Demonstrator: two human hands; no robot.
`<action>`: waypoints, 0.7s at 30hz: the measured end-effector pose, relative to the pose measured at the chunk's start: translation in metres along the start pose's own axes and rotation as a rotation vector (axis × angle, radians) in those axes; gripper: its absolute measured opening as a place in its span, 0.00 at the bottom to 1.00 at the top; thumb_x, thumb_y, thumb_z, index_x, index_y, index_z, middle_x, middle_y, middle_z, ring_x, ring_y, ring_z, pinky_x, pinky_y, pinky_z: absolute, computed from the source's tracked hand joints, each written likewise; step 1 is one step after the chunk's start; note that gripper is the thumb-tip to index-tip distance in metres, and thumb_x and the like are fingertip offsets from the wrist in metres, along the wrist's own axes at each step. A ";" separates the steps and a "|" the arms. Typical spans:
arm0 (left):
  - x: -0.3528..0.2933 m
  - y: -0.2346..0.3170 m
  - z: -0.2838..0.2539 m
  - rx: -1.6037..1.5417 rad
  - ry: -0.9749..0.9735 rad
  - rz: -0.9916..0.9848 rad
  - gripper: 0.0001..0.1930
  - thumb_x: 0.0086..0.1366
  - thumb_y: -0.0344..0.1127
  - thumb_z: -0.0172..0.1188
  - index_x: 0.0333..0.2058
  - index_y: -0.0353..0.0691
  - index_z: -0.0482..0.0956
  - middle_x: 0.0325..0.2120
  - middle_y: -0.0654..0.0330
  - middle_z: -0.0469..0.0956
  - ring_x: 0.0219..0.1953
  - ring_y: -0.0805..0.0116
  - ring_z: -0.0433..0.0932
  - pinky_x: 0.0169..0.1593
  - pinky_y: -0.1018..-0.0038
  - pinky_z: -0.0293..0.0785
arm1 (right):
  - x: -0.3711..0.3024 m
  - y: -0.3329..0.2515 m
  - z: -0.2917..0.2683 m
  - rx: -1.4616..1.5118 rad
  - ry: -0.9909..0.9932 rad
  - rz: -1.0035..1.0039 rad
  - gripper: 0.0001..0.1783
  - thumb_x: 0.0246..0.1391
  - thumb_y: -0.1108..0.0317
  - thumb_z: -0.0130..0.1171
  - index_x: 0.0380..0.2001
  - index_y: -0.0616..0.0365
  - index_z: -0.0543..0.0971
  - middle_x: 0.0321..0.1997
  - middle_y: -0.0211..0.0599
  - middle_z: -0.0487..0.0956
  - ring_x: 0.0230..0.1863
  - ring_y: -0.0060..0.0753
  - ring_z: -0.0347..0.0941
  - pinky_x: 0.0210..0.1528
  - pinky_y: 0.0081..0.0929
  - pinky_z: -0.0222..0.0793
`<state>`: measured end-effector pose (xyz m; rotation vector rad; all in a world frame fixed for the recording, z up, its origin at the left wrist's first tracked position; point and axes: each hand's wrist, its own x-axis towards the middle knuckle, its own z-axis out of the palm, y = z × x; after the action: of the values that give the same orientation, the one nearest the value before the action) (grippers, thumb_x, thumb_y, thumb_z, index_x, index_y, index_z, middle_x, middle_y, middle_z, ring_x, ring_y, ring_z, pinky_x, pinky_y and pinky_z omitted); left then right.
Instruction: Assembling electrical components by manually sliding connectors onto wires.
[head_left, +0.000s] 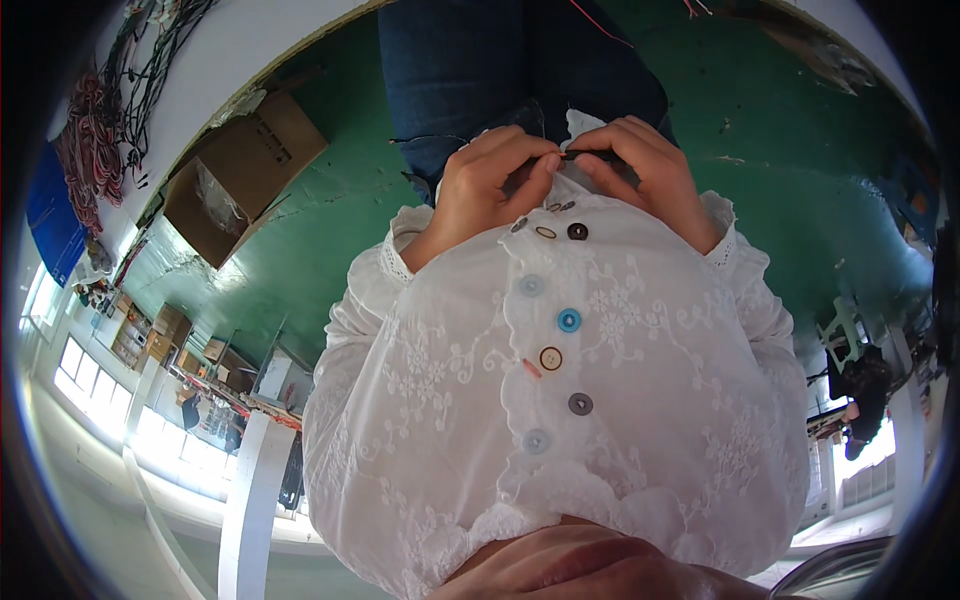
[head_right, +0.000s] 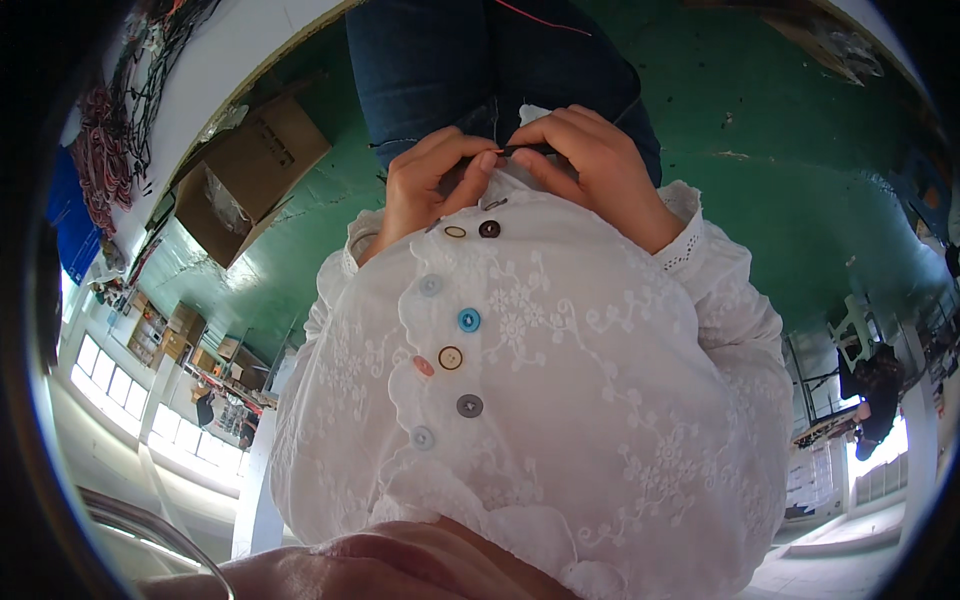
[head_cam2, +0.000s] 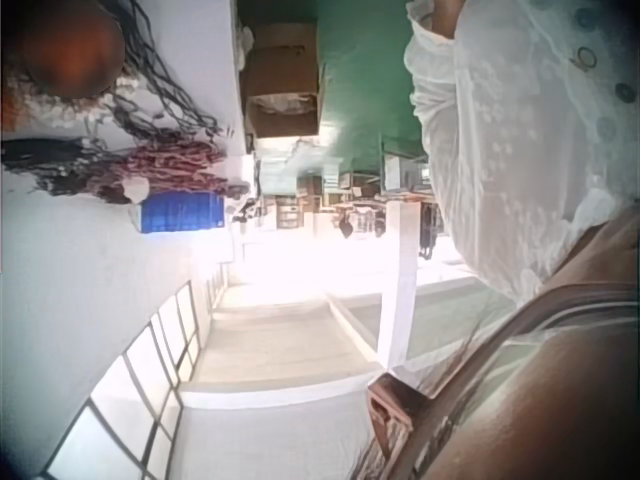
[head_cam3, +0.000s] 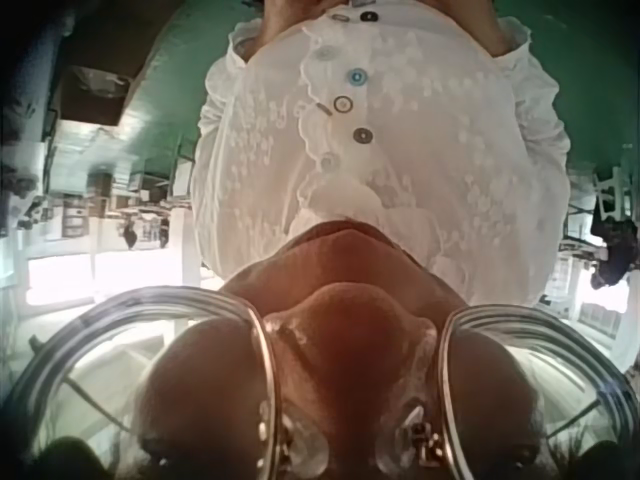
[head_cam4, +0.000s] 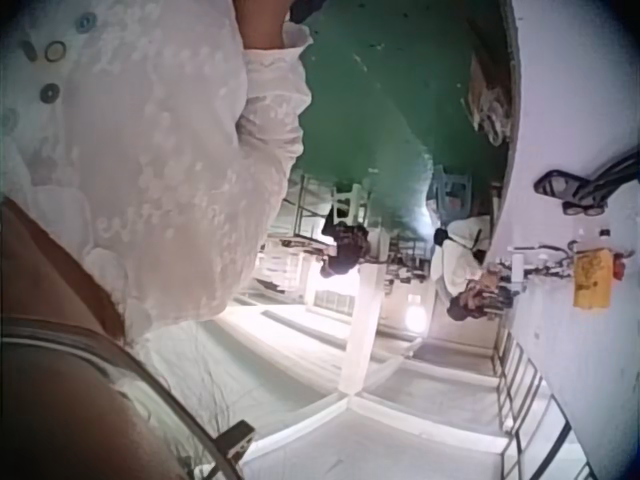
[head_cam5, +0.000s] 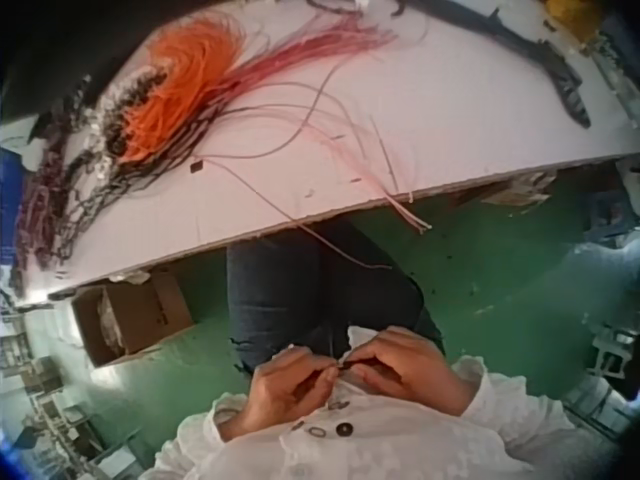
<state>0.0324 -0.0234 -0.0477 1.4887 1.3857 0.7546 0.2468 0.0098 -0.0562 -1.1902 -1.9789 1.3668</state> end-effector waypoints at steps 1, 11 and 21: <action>0.000 0.000 0.001 0.035 0.018 0.022 0.03 0.62 0.26 0.68 0.35 0.35 0.85 0.24 0.59 0.79 0.24 0.66 0.75 0.26 0.73 0.71 | 0.000 -0.001 -0.001 0.019 -0.006 0.000 0.08 0.57 0.75 0.68 0.40 0.60 0.83 0.35 0.36 0.81 0.35 0.33 0.73 0.37 0.26 0.71; 0.001 -0.002 0.002 0.082 -0.006 0.053 0.03 0.63 0.27 0.68 0.34 0.36 0.85 0.25 0.56 0.80 0.26 0.60 0.78 0.30 0.68 0.74 | 0.000 -0.002 0.003 0.099 -0.016 0.105 0.07 0.59 0.73 0.67 0.41 0.61 0.84 0.36 0.37 0.82 0.37 0.29 0.77 0.38 0.25 0.73; 0.001 -0.003 -0.010 -0.179 -0.184 -0.188 0.06 0.69 0.30 0.63 0.39 0.34 0.85 0.28 0.58 0.81 0.29 0.66 0.80 0.34 0.72 0.75 | -0.004 0.007 0.001 0.105 -0.008 0.116 0.07 0.60 0.71 0.66 0.40 0.60 0.85 0.37 0.36 0.83 0.37 0.30 0.77 0.37 0.24 0.72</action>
<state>0.0223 -0.0201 -0.0471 1.2372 1.2637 0.5917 0.2505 0.0070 -0.0629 -1.2689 -1.8442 1.5152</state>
